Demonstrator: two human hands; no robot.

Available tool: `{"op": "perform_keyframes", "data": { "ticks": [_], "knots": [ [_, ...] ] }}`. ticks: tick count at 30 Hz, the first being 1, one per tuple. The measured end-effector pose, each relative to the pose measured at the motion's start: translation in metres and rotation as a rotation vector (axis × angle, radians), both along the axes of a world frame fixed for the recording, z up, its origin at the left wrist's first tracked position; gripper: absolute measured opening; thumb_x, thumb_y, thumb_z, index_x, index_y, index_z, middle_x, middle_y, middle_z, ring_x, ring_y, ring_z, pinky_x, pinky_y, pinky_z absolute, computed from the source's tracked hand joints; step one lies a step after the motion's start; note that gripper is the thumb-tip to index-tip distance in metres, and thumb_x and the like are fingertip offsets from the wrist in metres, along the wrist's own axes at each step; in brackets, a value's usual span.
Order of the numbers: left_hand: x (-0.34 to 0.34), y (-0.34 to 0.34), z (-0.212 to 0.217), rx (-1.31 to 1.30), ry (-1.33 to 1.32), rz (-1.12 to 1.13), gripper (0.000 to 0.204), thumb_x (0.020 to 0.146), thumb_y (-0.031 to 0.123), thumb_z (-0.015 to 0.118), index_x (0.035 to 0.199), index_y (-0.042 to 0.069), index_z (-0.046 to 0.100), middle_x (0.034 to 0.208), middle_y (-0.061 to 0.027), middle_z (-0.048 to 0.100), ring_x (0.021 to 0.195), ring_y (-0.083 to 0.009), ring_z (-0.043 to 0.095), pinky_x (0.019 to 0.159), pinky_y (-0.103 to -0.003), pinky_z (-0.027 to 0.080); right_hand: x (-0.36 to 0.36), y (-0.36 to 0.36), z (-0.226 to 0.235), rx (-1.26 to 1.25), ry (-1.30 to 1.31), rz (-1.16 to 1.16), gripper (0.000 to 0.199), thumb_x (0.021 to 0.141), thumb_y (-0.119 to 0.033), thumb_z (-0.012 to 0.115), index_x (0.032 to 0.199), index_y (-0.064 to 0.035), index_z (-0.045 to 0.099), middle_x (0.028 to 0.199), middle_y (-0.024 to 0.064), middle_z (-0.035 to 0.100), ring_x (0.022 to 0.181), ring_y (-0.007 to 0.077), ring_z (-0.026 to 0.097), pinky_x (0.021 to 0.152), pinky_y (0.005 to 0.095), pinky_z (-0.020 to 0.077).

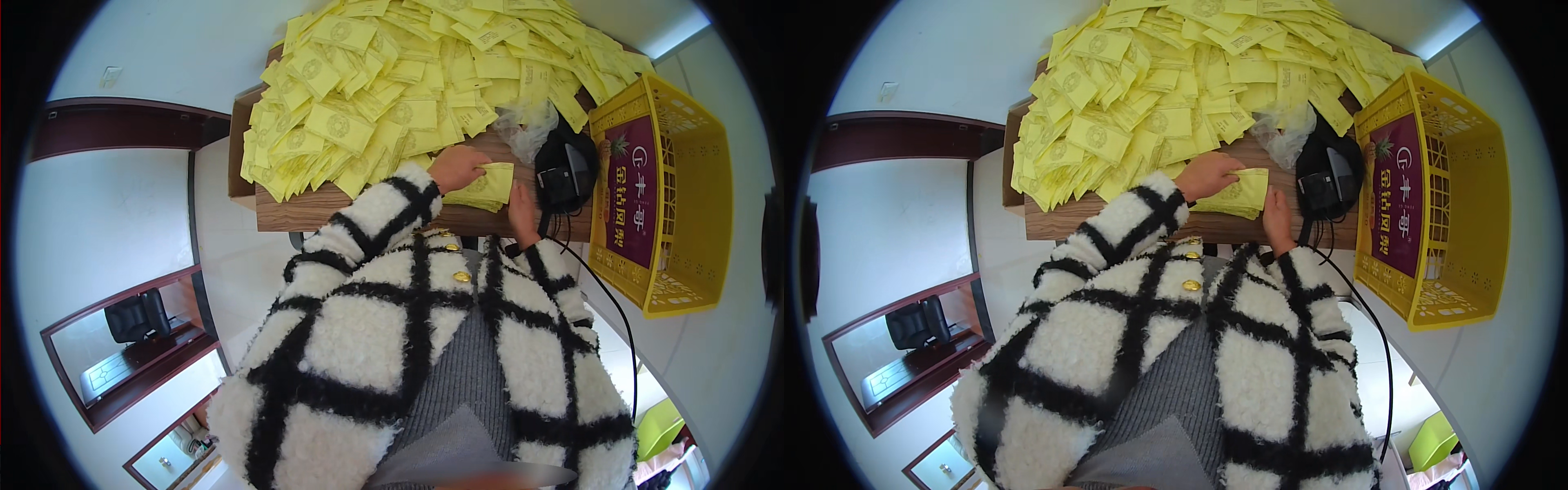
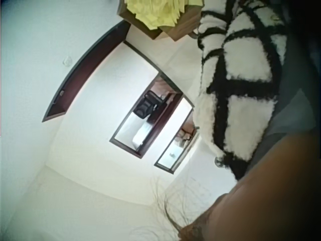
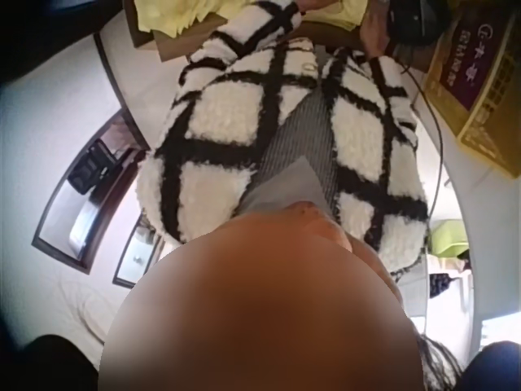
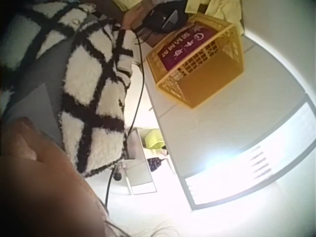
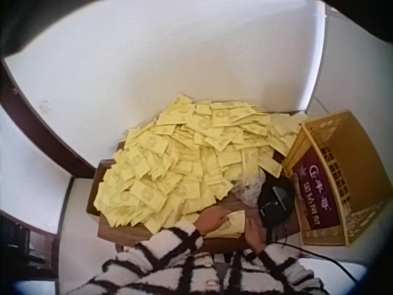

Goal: Sorting and stacking yellow envelopes into a plastic crate.

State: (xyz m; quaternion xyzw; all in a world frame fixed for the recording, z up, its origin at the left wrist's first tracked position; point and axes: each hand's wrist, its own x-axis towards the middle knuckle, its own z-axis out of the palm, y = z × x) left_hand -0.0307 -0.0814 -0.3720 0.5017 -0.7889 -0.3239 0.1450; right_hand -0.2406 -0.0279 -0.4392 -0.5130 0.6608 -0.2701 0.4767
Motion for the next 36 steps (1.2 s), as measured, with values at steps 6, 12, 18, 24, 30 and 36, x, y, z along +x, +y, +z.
{"op": "perform_keyframes", "data": {
  "ticks": [6,12,18,24,30,36],
  "knots": [
    [-0.003,0.008,-0.003,-0.008,-0.151,-0.047,0.033,0.078,0.023,0.066,0.107,0.009,0.064,0.102,-0.0138,0.057,0.099,-0.0323,0.054,0.084,-0.039,0.045,0.001,0.006,-0.006,0.030,-0.135,-0.072,0.040,0.096,-0.036,0.047,0.090,0.0026,0.054,0.079,0.0192,0.059,0.075,0.0335,0.057,0.071,0.0397,0.0436],
    [0.002,0.027,0.005,-0.144,-0.172,-0.103,0.082,0.061,0.042,0.080,0.129,0.007,0.049,0.110,-0.0119,0.053,0.103,-0.0298,0.050,0.088,-0.041,0.041,0.001,0.005,-0.012,-0.019,0.032,-0.037,0.028,0.087,-0.028,0.064,0.086,-0.0010,0.058,0.077,0.0081,0.061,0.071,0.0152,0.057,0.064,0.0305,0.0454],
    [-0.001,0.034,0.018,-0.062,-0.431,-0.159,0.107,0.051,0.045,0.085,0.139,0.007,0.037,0.111,-0.0097,0.054,0.104,-0.0260,0.050,0.086,-0.038,0.039,0.001,0.003,-0.005,-0.062,0.060,-0.001,0.023,0.085,-0.022,0.067,0.081,-0.0015,0.058,0.073,0.0068,0.061,0.068,0.0150,0.057,0.064,0.0299,0.0455],
    [-0.005,0.039,0.015,-0.079,-0.502,-0.143,0.108,0.052,0.043,0.085,0.141,0.007,0.035,0.109,-0.0087,0.055,0.103,-0.0263,0.051,0.086,-0.038,0.039,0.005,0.003,0.004,-0.086,0.131,0.040,0.022,0.084,-0.021,0.067,0.082,-0.0020,0.058,0.074,0.0083,0.061,0.067,0.0178,0.059,0.064,0.0311,0.0460],
    [-0.007,0.043,0.002,-0.108,-0.490,-0.091,0.100,0.053,0.038,0.086,0.136,0.007,0.039,0.107,-0.0084,0.055,0.101,-0.0275,0.052,0.088,-0.039,0.039,0.007,0.003,0.002,-0.045,0.111,0.031,0.024,0.081,-0.024,0.068,0.084,-0.0023,0.057,0.079,0.0115,0.062,0.073,0.0253,0.060,0.067,0.0358,0.0462],
    [-0.005,0.042,-0.006,-0.133,-0.473,-0.080,0.082,0.053,0.035,0.084,0.122,0.008,0.047,0.103,-0.0081,0.055,0.098,-0.0273,0.054,0.086,-0.039,0.040,0.016,-0.006,0.049,-0.469,0.324,0.202,0.063,0.069,-0.028,0.077,0.123,-0.0085,0.050,0.120,0.0143,0.053,0.113,0.0329,0.050,0.093,0.0407,0.0395]
  ]
}}
